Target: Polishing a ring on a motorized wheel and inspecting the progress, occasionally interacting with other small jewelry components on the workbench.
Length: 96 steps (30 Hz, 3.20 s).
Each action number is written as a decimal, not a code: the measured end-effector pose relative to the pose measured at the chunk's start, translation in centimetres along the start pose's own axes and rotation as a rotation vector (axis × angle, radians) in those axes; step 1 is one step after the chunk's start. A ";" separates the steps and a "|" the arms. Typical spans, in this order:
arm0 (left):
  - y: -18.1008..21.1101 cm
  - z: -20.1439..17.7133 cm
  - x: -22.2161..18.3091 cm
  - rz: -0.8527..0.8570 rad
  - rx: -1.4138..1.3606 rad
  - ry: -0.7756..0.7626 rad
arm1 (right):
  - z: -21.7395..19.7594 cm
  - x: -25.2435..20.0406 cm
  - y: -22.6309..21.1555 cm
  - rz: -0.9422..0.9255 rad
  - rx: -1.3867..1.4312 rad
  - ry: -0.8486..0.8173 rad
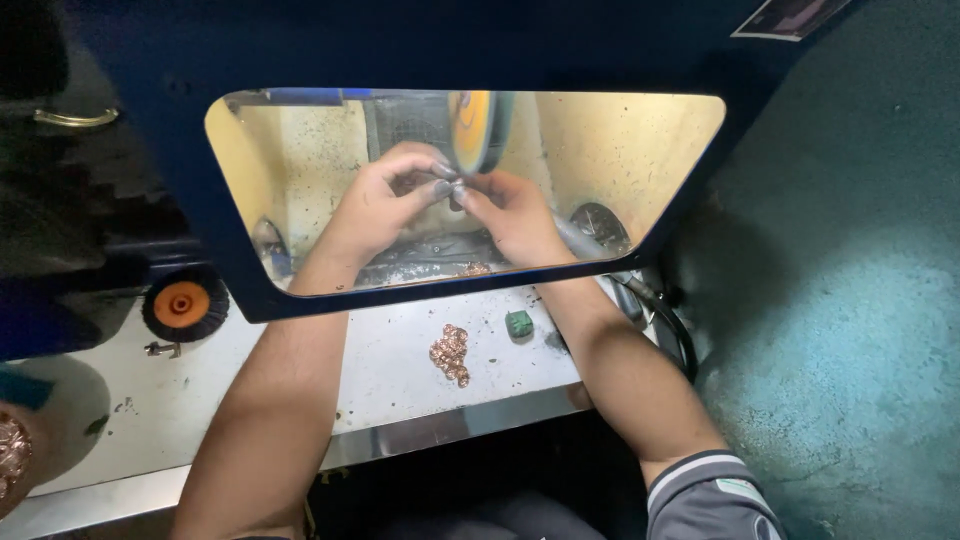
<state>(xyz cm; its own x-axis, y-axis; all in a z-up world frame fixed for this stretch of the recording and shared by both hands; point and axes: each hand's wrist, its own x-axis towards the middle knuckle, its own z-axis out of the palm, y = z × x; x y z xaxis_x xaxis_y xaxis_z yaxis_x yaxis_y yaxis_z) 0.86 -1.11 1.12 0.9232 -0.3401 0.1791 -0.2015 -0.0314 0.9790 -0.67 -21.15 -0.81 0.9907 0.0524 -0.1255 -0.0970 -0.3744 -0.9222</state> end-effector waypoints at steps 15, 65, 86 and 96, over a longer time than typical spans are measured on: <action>-0.1 2.3 0.0 -0.134 -0.118 0.211 | 1.9 -1.4 -2.2 0.105 0.709 0.141; 1.1 0.6 0.0 0.308 0.235 0.046 | -1.5 -1.1 -0.8 -0.106 0.177 -0.151; 0.2 2.0 0.0 0.191 0.133 0.215 | 0.1 0.1 0.9 0.119 0.718 -0.051; 0.4 2.1 0.0 0.156 0.146 0.238 | 0.2 -0.5 0.2 0.089 0.780 -0.060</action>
<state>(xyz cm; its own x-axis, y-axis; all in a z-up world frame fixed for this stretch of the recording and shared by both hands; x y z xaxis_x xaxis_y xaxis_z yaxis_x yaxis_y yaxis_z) 0.06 -3.05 1.30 0.9247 -0.1226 0.3606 -0.3756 -0.1369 0.9166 -1.23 -21.05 -1.05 0.9714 0.1105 -0.2101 -0.2365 0.3771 -0.8955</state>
